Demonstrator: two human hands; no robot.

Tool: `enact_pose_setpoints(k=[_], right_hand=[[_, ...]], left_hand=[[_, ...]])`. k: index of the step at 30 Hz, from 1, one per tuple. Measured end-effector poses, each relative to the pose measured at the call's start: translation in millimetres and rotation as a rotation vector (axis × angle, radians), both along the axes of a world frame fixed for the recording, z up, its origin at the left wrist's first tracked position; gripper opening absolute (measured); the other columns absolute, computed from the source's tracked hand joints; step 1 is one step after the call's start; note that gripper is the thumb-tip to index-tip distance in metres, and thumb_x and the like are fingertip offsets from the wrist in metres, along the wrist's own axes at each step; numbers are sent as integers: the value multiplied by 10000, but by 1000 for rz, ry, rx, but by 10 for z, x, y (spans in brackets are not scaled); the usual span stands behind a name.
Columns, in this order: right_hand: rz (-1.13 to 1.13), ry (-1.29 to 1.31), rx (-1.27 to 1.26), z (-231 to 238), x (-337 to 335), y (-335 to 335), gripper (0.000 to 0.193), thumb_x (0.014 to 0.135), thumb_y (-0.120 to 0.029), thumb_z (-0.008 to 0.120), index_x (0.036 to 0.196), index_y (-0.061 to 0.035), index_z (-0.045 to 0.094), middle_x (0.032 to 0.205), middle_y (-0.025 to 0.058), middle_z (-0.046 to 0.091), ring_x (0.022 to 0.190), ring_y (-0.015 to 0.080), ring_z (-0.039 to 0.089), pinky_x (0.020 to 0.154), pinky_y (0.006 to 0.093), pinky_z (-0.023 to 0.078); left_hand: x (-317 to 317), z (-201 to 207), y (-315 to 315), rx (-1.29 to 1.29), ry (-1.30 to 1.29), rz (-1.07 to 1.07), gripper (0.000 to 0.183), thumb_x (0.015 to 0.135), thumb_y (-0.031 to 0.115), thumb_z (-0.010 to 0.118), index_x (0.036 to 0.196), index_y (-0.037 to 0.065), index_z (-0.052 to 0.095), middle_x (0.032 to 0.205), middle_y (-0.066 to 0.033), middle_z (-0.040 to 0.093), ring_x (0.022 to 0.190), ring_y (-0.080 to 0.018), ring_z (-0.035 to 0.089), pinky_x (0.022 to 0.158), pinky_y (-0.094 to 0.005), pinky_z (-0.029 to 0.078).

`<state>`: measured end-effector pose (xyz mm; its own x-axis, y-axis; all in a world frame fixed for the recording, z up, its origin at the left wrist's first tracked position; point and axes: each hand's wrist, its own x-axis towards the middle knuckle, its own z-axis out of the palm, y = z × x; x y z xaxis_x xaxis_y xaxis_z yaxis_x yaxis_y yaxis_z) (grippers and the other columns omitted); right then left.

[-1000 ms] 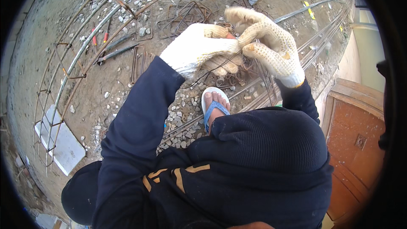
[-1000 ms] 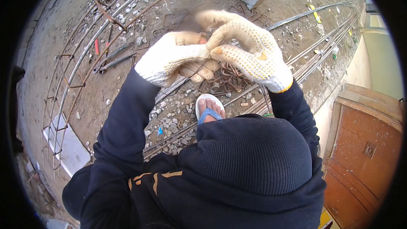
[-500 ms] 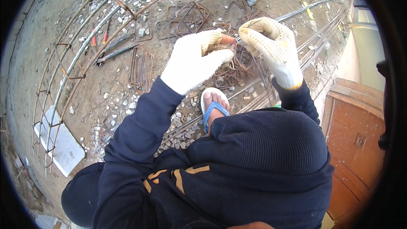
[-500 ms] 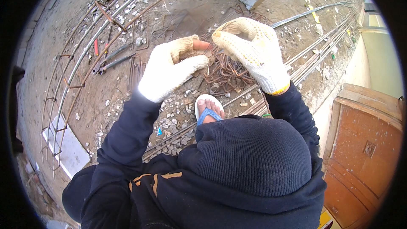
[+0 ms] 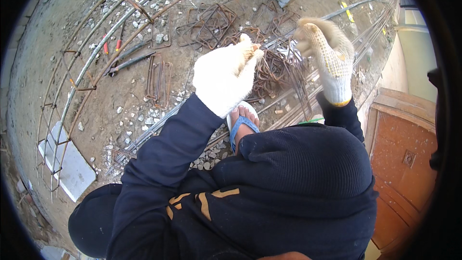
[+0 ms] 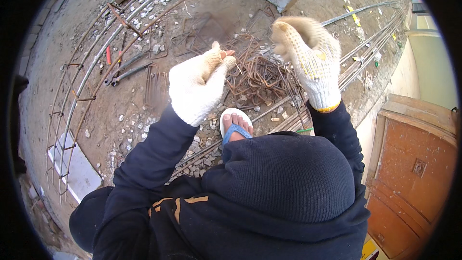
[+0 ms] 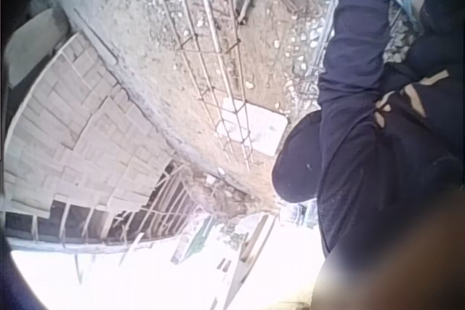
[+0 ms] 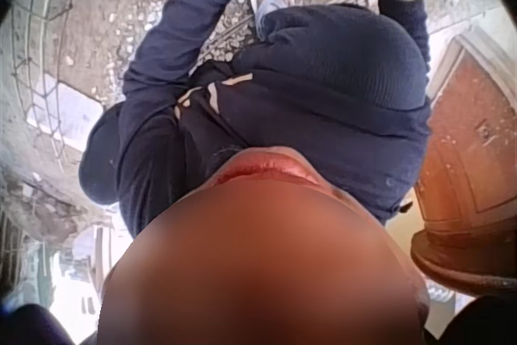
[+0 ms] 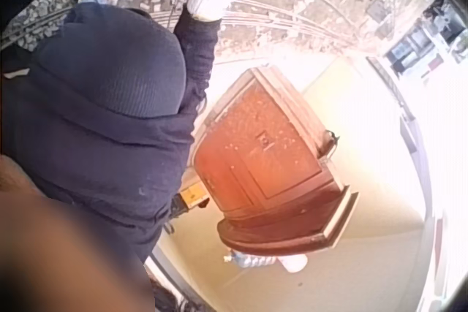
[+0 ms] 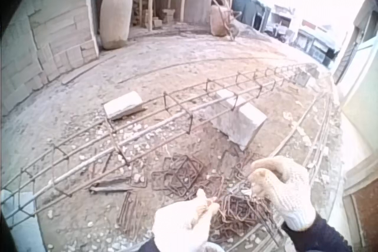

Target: The person assembles a rebar cage by cutting wire with pliers, bending it, and tying it around intersecting rebar rods. The person repeatedly picks up wire, cuts it, and twists it to secure the rebar framework.

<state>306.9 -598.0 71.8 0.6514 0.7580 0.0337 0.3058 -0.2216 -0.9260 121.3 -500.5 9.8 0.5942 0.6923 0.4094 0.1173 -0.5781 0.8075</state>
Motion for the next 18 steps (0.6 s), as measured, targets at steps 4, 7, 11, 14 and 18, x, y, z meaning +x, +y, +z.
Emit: enact_pose_setpoints(k=[4, 7, 11, 14, 18], right_hand=[[291, -1251, 342, 23, 163, -30, 400, 749, -172, 781, 1137, -94, 720, 1220, 97, 664, 1074, 254, 649, 861, 371, 565], [622, -1447, 397, -26, 167, -11, 465, 703, -193, 748, 1164, -144, 719, 1226, 63, 663, 1109, 256, 630, 919, 414, 543], [806, -1446, 126, -21, 133, 61, 454, 738, -214, 661, 1185, -151, 704, 1150, 58, 671, 1076, 248, 626, 992, 465, 486], [969, -1358, -76, 129, 123, 116, 427, 742, -204, 680, 1159, -117, 702, 996, 46, 669, 964, 252, 642, 948, 432, 490], [928, -390, -740, 440, 88, 191, 390, 805, -243, 727, 1160, -83, 702, 917, 67, 699, 827, 231, 667, 777, 370, 515]], left_hand=[[-59, 97, 102, -722, 0, -216, 207, 910, 204, 679, 957, 17, 754, 774, -86, 746, 562, -128, 623, 524, -266, 471], [-100, 157, 198, -1153, -19, -390, 221, 917, 195, 680, 944, -11, 754, 773, -84, 748, 557, -64, 573, 507, -226, 440], [-121, 174, 269, -1146, 118, -537, 274, 933, 217, 674, 1028, -35, 727, 813, -80, 740, 508, -43, 506, 461, -203, 364], [-119, 183, 233, -914, 165, -524, 267, 923, 219, 685, 1008, -29, 735, 822, -76, 744, 531, -57, 532, 491, -216, 391], [-89, 254, 90, -278, 152, -359, 231, 912, 181, 689, 975, -35, 737, 841, -56, 748, 660, -120, 638, 650, -264, 514]])
